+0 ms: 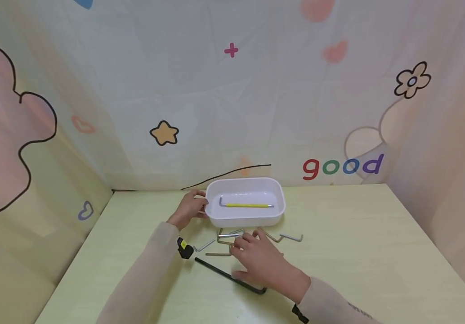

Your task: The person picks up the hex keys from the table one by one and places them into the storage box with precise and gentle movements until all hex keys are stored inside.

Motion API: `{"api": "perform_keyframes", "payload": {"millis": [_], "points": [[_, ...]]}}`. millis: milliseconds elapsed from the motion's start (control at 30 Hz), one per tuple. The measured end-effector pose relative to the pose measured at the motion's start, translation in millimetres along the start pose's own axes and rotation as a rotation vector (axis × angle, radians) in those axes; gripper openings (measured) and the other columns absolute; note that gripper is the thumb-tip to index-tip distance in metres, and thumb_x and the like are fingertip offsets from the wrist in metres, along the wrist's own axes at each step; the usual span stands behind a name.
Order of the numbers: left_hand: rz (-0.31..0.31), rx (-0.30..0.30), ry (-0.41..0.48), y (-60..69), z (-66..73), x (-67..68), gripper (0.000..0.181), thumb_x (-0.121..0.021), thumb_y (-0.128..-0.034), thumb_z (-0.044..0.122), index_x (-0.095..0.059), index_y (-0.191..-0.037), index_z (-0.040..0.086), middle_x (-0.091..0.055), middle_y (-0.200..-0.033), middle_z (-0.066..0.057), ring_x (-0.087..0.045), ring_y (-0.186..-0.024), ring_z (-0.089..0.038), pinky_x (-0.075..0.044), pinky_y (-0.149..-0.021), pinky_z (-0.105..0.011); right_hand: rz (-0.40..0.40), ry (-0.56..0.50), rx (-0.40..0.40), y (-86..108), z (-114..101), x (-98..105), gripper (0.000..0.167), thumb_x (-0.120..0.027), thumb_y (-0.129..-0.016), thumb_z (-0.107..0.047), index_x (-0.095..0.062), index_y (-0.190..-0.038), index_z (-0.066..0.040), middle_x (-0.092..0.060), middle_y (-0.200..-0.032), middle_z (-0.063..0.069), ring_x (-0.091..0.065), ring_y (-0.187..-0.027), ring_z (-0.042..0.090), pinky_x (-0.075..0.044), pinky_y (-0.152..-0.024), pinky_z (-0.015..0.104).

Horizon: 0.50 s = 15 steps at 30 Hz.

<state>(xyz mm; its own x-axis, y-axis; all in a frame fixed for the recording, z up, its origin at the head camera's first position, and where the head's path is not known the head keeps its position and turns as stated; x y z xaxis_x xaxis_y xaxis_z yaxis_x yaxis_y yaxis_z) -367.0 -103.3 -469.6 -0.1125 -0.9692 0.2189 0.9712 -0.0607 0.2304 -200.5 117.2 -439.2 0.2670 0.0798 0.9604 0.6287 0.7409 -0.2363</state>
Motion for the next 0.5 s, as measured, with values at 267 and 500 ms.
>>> {"api": "perform_keyframes", "payload": {"millis": [267, 500], "points": [[0.008, -0.002, -0.009, 0.3, 0.6, 0.6, 0.036, -0.057, -0.0921, 0.010, -0.052, -0.128, 0.005, -0.065, -0.097, -0.015, -0.064, -0.072, -0.016, -0.061, -0.059, -0.026, -0.022, -0.028, 0.049, 7.4, -11.8, -14.3, 0.049, -0.073, -0.077, -0.059, -0.068, -0.108, -0.022, -0.064, -0.104, -0.007, -0.059, -0.101, 0.016, -0.046, -0.089, 0.040], [0.006, 0.001, -0.008, 1.8, 0.0, -0.1, 0.035, -0.057, -0.0916, 0.009, -0.053, -0.126, 0.006, -0.065, -0.096, -0.014, -0.064, -0.072, -0.016, -0.061, -0.059, -0.026, -0.056, -0.084, 0.055, 6.3, -17.9, -20.3, 0.044, -0.076, -0.077, -0.052, -0.069, -0.107, -0.021, -0.064, -0.103, -0.007, -0.060, -0.100, 0.016, -0.047, -0.088, 0.037]]}}
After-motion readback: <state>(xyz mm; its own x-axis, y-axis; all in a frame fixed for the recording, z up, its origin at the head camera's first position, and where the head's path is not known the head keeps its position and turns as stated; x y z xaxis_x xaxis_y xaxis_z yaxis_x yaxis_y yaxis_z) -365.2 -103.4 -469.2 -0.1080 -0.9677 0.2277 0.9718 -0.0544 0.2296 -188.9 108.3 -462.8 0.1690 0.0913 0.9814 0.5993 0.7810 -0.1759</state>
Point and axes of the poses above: each hand's wrist, its own y-axis away from the middle knuckle, its own x-axis out of the back of the hand, z = x × y, the point moved 2 cm from there along -y, towards the middle knuckle
